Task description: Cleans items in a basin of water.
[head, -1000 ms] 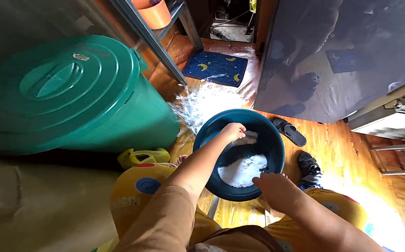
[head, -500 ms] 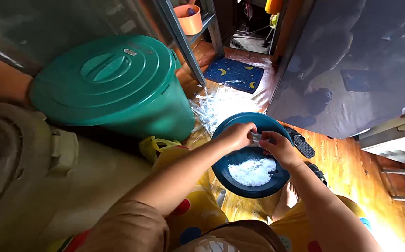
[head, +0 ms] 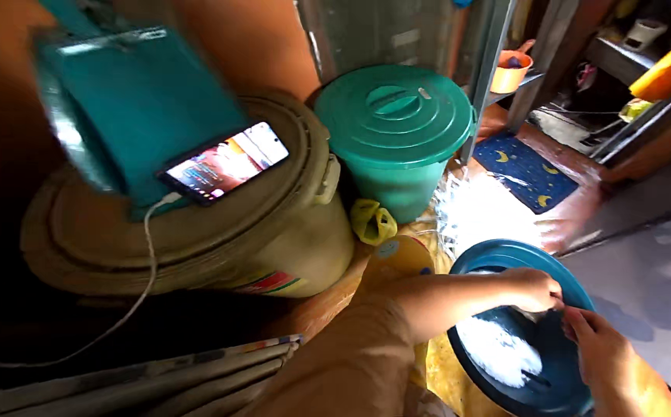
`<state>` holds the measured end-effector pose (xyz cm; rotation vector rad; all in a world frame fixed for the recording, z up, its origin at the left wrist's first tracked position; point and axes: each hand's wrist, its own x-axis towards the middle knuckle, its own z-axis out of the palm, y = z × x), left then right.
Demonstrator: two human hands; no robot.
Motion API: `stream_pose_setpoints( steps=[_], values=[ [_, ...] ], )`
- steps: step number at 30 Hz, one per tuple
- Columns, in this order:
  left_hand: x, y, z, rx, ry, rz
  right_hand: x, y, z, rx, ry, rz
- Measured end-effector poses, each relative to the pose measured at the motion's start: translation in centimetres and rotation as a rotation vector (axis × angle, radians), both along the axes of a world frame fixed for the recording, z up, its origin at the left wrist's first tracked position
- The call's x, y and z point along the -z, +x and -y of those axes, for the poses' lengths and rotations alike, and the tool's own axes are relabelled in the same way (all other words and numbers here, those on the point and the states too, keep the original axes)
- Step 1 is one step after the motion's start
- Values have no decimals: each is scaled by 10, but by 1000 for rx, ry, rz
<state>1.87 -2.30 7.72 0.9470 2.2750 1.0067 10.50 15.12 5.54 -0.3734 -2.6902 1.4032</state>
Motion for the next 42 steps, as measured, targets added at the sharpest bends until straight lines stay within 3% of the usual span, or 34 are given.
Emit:
stream_pose_setpoints(
  steps=[7, 10, 15, 22, 25, 30, 38, 42],
  values=[
    [0, 10, -2, -8, 6, -32, 11, -3, 11, 36, 250, -53],
    [3, 5, -2, 5, 38, -7, 12, -1, 12, 69, 116, -49],
    [7, -7, 1, 30, 130, 97, 1, 5, 1, -15, -319, 38],
    [-2, 4, -3, -3, 46, 124, 6, 4, 12, 31, 69, 32],
    [-1, 6, -8, -23, 3, 194, 10, 2, 12, 63, -45, 41],
    [16, -7, -8, -41, 61, 305, 11, 5, -4, 54, -408, 115],
    [13, 6, -20, -37, -36, 393, 17, 15, -4, 93, -189, 148],
    [19, 8, -29, -15, 5, 386, 20, 19, -11, 168, -256, 110]
  ],
)
